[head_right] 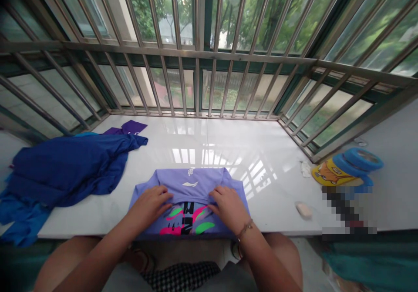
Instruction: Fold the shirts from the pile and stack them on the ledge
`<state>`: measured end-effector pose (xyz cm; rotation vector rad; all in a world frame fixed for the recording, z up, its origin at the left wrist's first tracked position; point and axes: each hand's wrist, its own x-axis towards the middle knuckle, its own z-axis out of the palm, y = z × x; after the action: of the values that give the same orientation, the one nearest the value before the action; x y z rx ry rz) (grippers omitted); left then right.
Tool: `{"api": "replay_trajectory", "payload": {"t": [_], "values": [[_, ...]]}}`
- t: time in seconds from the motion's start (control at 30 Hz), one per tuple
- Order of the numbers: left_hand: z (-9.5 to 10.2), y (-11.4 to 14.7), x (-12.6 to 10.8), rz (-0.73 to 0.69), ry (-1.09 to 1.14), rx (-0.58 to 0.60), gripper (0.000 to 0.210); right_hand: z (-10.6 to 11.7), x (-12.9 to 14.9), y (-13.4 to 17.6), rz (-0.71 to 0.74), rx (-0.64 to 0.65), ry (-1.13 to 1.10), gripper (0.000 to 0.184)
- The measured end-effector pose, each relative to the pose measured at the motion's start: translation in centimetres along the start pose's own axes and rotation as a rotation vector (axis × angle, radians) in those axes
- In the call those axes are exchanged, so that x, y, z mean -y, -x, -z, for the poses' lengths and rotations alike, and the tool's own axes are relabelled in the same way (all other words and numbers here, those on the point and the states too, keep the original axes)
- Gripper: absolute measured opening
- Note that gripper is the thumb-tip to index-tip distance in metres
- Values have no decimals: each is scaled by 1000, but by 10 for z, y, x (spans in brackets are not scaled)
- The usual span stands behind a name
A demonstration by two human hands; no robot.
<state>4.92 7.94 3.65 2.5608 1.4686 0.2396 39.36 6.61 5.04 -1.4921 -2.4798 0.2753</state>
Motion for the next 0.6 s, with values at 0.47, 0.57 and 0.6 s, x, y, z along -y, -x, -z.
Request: {"api": "replay_trajectory", "payload": {"t": [0.47, 0.57, 0.6], "values": [[11, -24, 11, 6, -64, -26, 27, 12, 12, -35, 31, -61, 16, 33], [3, -53, 30, 85, -116, -2, 49, -2, -3, -67, -51, -23, 90, 42], [0, -60, 40, 107, -124, 40, 60, -8, -11, -76, -104, 27, 129, 46]]}}
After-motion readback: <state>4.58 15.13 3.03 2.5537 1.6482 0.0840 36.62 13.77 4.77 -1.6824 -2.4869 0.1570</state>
